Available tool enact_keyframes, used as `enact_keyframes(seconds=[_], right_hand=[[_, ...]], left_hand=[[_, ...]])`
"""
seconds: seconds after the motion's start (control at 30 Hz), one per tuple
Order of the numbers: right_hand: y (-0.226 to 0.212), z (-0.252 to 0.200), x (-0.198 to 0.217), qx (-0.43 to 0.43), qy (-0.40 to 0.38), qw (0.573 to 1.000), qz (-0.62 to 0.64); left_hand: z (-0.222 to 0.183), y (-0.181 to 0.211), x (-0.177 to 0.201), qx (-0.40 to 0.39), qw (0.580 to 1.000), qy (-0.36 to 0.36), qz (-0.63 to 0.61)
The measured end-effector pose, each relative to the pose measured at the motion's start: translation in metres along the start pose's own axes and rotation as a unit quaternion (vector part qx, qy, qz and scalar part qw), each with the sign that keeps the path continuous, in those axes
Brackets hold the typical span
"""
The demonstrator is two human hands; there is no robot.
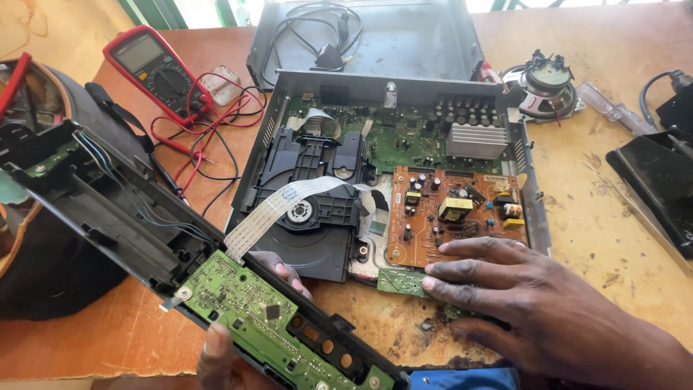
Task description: Disassembling and reassembling internal components of a DVD player, including the front panel and ribbon cables
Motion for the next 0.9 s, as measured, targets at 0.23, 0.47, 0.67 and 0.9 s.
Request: enact_keyframes(seconds=[0.23,0.47,0.67,0.9], right_hand=[[0.009,0.007,-0.005,-0.030,-0.004,0.999,0.036],[0.006,0.004,-0.001,-0.058,0.022,0.997,0.038],[0.002,-0.002,0.004,-0.081,0.033,0.996,0.015],[0.003,-0.008,0.002,-0.057,0.093,0.994,-0.010]], left_hand=[[0.003,0.004,0.001,0.069,0.998,-0.010,-0.011],[0.001,-0.002,-0.003,0.032,0.999,0.011,0.001],[0.005,0.004,-0.003,-0.045,0.998,0.030,0.043],[0.006,0.002,0.009,-0.037,0.998,0.005,0.055]])
Point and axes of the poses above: each hand's wrist, its own z-axis towards the middle knuckle, its own x-axis out of the back of the hand, y = z × x, the point moved 4 cm from there along z, towards the middle knuckle, and after that the axes turned 9 degrees about y, right-handed, at the moved point
